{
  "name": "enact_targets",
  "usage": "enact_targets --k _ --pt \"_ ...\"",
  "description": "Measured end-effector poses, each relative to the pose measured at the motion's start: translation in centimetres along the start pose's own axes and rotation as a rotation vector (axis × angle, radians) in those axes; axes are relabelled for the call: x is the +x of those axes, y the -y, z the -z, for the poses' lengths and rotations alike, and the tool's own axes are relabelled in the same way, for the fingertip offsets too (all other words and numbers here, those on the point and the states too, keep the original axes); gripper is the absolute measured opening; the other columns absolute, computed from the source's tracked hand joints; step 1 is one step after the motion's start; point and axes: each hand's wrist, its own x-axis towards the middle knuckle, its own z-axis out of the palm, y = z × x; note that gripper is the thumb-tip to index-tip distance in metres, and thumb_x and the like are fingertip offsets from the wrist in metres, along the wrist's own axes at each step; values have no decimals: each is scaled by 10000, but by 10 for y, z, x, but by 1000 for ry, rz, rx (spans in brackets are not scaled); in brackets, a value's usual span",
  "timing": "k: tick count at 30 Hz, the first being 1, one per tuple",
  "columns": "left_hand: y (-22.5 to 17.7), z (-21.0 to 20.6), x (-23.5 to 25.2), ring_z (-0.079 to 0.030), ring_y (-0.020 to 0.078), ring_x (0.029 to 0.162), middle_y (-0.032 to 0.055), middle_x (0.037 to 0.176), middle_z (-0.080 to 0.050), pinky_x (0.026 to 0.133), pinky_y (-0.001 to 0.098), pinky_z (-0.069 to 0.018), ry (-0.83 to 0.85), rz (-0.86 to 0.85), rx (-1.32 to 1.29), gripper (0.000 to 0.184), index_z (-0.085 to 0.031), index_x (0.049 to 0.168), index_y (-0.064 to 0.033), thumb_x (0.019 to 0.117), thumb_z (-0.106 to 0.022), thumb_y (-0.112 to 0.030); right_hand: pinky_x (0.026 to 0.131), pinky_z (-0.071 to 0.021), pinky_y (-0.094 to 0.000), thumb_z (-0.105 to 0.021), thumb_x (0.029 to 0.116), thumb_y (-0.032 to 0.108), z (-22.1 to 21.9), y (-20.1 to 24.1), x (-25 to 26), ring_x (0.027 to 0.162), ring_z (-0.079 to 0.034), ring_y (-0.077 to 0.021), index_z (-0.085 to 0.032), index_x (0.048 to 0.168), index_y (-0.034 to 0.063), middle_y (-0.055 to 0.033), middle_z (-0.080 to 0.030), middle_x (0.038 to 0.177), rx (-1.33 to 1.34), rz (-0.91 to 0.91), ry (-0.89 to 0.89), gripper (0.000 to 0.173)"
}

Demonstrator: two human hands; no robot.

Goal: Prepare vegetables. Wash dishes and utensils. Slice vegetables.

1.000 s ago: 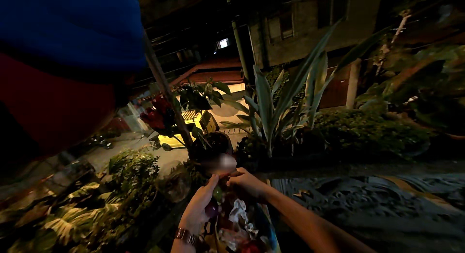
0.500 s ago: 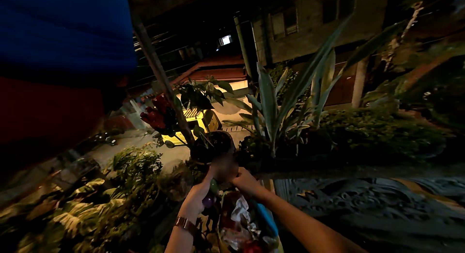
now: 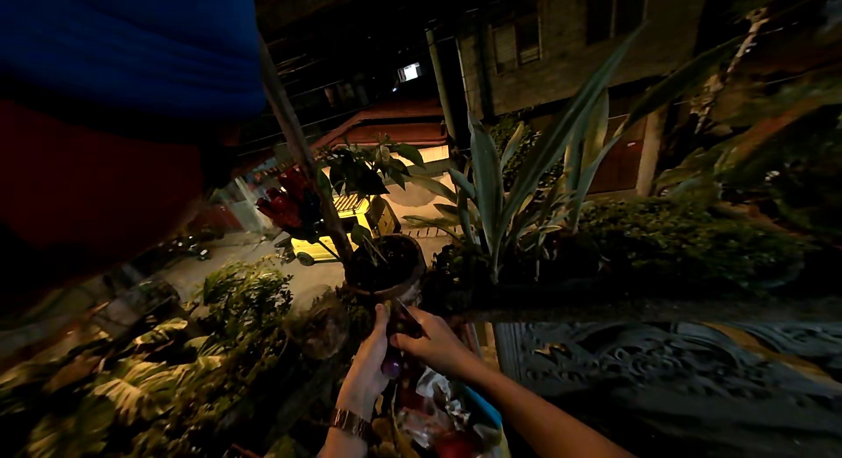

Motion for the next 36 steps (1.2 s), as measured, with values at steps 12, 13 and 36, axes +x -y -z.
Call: enact_targets --k 12,13,36 --pt "3 8 -13 -633 124 600 58 882 -686 446 244 -492 89 -83 -19 548 -558 1258 -124 1111 -175 -488 430 -391 -197 -405 1095 256 21 -26 -27 480 -457 -51 -564 1155 86 -26 -640 832 909 -356 -205 240" --pt "1 6 -12 -596 117 544 48 803 -657 426 241 -475 64 -76 67 552 -562 1262 -121 1105 -195 -503 440 -409 -202 -441 1103 280 20 -27 -25 491 -469 -59 -550 1151 81 -20 -611 806 854 -371 -192 232" --pt "-40 -18 -7 -587 208 868 142 1274 -547 740 378 -513 155 37 890 611 -363 1541 -158 1096 -206 -545 1041 -448 -576 -568 1026 150 4 -6 -33 1220 -584 -424 -573 1278 -98 -307 -601 1262 -327 -242 195 354"
